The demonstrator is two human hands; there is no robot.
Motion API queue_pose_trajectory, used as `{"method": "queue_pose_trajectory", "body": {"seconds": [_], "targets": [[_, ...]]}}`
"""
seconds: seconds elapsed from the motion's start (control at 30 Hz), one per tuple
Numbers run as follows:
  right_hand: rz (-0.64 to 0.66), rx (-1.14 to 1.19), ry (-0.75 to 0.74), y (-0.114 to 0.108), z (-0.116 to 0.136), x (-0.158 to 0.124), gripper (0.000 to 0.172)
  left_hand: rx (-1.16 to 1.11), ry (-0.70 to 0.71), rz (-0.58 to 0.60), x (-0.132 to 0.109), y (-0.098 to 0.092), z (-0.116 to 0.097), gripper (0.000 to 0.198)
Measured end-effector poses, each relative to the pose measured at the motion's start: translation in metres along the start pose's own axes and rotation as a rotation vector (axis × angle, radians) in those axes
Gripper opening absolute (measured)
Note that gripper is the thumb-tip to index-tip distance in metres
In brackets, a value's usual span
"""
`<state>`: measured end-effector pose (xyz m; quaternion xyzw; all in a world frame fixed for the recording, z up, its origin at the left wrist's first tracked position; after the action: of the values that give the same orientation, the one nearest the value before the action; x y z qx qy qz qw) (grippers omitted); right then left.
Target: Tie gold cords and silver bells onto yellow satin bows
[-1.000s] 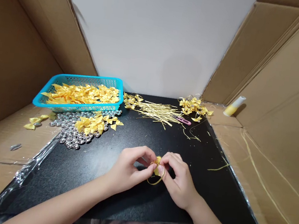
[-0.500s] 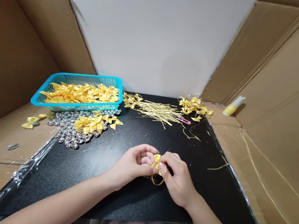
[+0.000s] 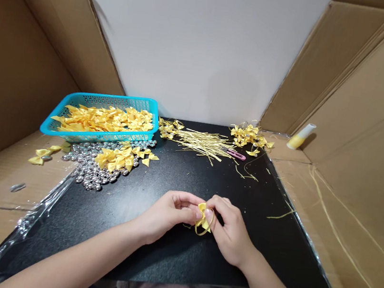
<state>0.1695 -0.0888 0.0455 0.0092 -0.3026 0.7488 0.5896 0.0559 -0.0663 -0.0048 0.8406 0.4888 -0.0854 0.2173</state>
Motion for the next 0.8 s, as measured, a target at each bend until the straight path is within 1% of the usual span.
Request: {"method": "queue_pose_trajectory", "body": {"seconds": [0.13, 0.33, 0.5, 0.67, 0.8], "targets": [[0.012, 0.052, 0.045, 0.000, -0.002, 0.001, 0.017, -0.028, 0.015, -0.010, 0.000, 0.001, -0.002, 0.027], [0.024, 0.022, 0.025, 0.000, 0.000, 0.001, 0.016, -0.035, 0.038, -0.004, -0.001, 0.004, -0.007, 0.029], [0.034, -0.001, 0.007, 0.001, -0.001, 0.000, 0.015, 0.043, 0.050, -0.051, -0.002, 0.002, -0.010, 0.031], [0.046, 0.004, 0.008, 0.002, 0.001, 0.000, 0.018, 0.125, 0.097, -0.068, -0.003, 0.001, -0.014, 0.028], [0.049, 0.070, 0.068, 0.002, -0.002, 0.001, 0.018, 0.224, 0.180, -0.081, -0.006, 0.000, -0.018, 0.023]]}}
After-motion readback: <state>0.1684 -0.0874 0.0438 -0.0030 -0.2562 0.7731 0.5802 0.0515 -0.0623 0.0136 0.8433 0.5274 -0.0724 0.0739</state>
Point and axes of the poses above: each hand's wrist, its own x-axis towards the middle knuckle, its own y-axis out of the palm, z = x × y, the point moved 8 cm from there along x, towards the middle knuckle, and after that the axes turned 6 degrees about x, right-handed, at the moved point
